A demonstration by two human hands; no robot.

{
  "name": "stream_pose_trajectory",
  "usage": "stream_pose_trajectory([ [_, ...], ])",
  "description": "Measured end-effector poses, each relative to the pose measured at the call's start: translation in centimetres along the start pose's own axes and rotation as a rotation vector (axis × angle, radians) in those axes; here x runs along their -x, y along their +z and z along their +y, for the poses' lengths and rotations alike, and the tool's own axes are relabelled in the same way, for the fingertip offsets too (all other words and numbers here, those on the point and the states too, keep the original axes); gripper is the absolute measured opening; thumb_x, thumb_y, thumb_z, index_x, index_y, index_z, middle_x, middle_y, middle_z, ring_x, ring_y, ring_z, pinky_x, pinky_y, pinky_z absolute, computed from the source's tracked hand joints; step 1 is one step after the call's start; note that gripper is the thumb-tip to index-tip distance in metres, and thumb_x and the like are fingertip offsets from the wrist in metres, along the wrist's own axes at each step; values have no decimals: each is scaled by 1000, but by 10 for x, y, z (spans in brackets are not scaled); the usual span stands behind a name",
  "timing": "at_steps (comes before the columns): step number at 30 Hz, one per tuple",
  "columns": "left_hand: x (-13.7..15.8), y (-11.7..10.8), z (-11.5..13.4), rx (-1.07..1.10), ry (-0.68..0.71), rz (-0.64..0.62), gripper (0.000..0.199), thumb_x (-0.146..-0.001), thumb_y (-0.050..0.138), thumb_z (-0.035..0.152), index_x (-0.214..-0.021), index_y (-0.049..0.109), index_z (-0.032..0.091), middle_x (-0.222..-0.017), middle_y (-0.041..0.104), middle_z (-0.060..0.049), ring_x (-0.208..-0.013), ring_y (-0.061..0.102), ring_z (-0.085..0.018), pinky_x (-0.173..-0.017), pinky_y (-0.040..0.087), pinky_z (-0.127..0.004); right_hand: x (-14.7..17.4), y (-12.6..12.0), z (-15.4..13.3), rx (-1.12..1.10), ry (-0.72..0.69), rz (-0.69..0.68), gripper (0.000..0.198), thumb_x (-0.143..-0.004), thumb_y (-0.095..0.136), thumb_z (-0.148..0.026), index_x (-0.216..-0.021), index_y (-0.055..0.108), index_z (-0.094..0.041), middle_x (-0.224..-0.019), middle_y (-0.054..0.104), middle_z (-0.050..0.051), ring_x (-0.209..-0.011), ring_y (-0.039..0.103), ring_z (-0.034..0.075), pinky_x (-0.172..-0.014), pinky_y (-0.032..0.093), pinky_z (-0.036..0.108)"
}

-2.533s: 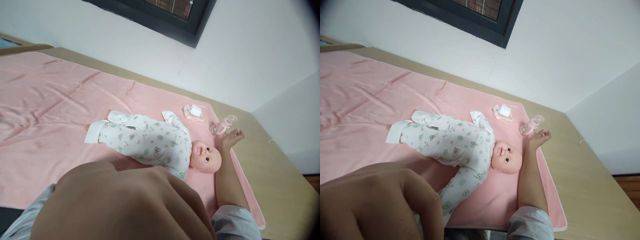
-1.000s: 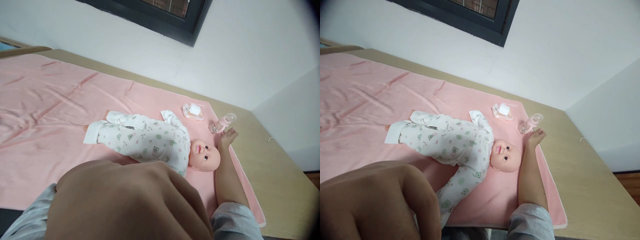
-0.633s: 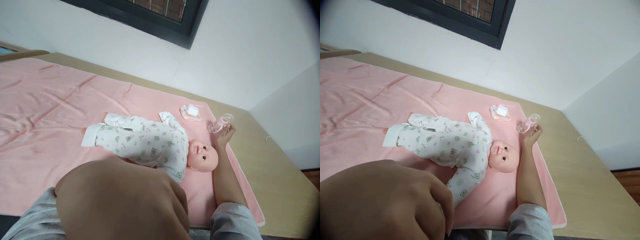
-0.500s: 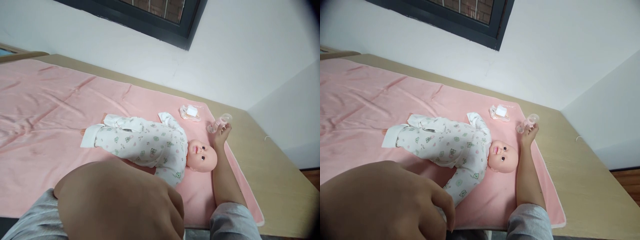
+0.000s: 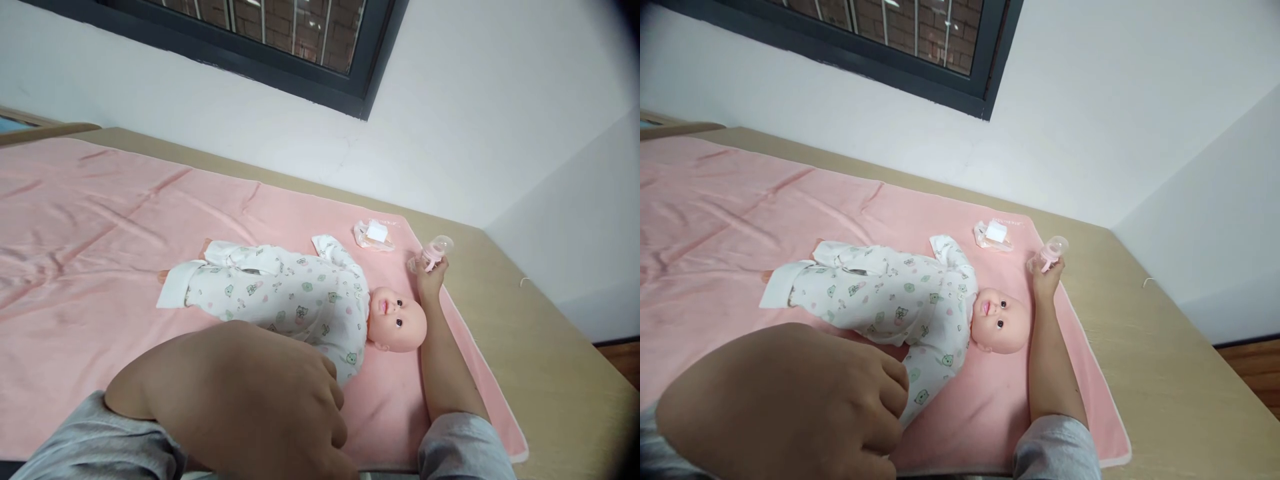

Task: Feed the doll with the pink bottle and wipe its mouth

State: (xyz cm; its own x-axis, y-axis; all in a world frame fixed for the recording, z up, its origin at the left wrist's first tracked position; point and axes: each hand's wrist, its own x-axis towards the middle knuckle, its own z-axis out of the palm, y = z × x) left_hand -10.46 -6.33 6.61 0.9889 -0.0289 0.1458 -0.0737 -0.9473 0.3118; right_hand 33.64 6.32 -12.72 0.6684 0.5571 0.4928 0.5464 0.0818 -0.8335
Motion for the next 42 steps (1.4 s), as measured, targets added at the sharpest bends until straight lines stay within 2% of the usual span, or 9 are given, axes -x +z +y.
stream_pose_trajectory([
  [2,-6,-8,-2,-82,167,-187,22,-73,80,21,-90,65,23,-70,69,4,-71,64,-17,-75,52,-30,2,-1,-5,36,36,8,87,-65,70,-53,-134,35,-14,-122,58,17,-104,62,25,-96,48,43],
  [4,-10,-14,-3,-99,146,-228,28,-76,77,18,-101,65,22,-77,71,2,-76,66,-19,-77,52,-32,2,-3,-12,57,81,28,89,-63,71,-53,-136,36,-14,-121,59,17,-100,62,24,-94,48,42],
  [8,-16,-22,-9,-42,88,-163,31,-83,71,22,-114,65,21,-108,72,-8,-107,66,-26,-92,51,-36,-4,-7,-32,88,105,60,94,-61,71,-52,-138,35,-13,-121,60,18,-95,62,24,-89,49,41],
  [10,-18,-28,-15,58,103,-104,36,-85,70,26,-120,63,23,-136,61,-10,-125,57,-29,-103,47,-37,-9,-10,-45,116,73,48,95,-61,71,-52,-139,35,-12,-121,61,19,-97,62,25,-91,48,42],
  [13,-19,-37,-24,227,28,39,45,-83,73,28,-126,60,30,-151,46,-6,-134,49,-29,-108,45,-36,-15,-15,-68,134,13,1,95,-62,70,-53,-140,34,-12,-120,62,19,-99,62,26,-92,48,43],
  [20,-23,-37,-40,342,-214,356,51,-90,66,29,-139,48,26,-140,56,-5,-127,54,-22,-103,46,-32,-8,-22,-142,-43,-137,-171,95,-66,74,-51,-143,28,-17,-121,62,15,-101,65,25,-93,49,43],
  [27,-37,-22,-69,392,-442,715,58,-92,62,39,-144,35,32,-142,51,-4,-128,52,-20,-103,48,-35,56,-27,-229,-255,-231,-502,89,-74,76,-44,-145,25,-27,-132,58,13,-108,64,24,-91,53,43],
  [32,-42,-18,-73,331,-486,758,71,-88,66,44,-147,29,29,-143,50,-7,-131,49,-23,-105,46,-39,102,-31,-266,-242,-299,-659,83,-81,70,-42,-148,23,-29,-138,54,12,-120,59,25,-97,51,44],
  [42,-50,-16,-73,210,-506,753,52,-82,70,31,-130,52,24,-134,59,-4,-121,56,-25,-99,47,-40,120,-17,-263,-148,-240,-843,87,-81,70,-40,-147,16,-24,-136,54,16,-120,59,29,-96,52,49],
])
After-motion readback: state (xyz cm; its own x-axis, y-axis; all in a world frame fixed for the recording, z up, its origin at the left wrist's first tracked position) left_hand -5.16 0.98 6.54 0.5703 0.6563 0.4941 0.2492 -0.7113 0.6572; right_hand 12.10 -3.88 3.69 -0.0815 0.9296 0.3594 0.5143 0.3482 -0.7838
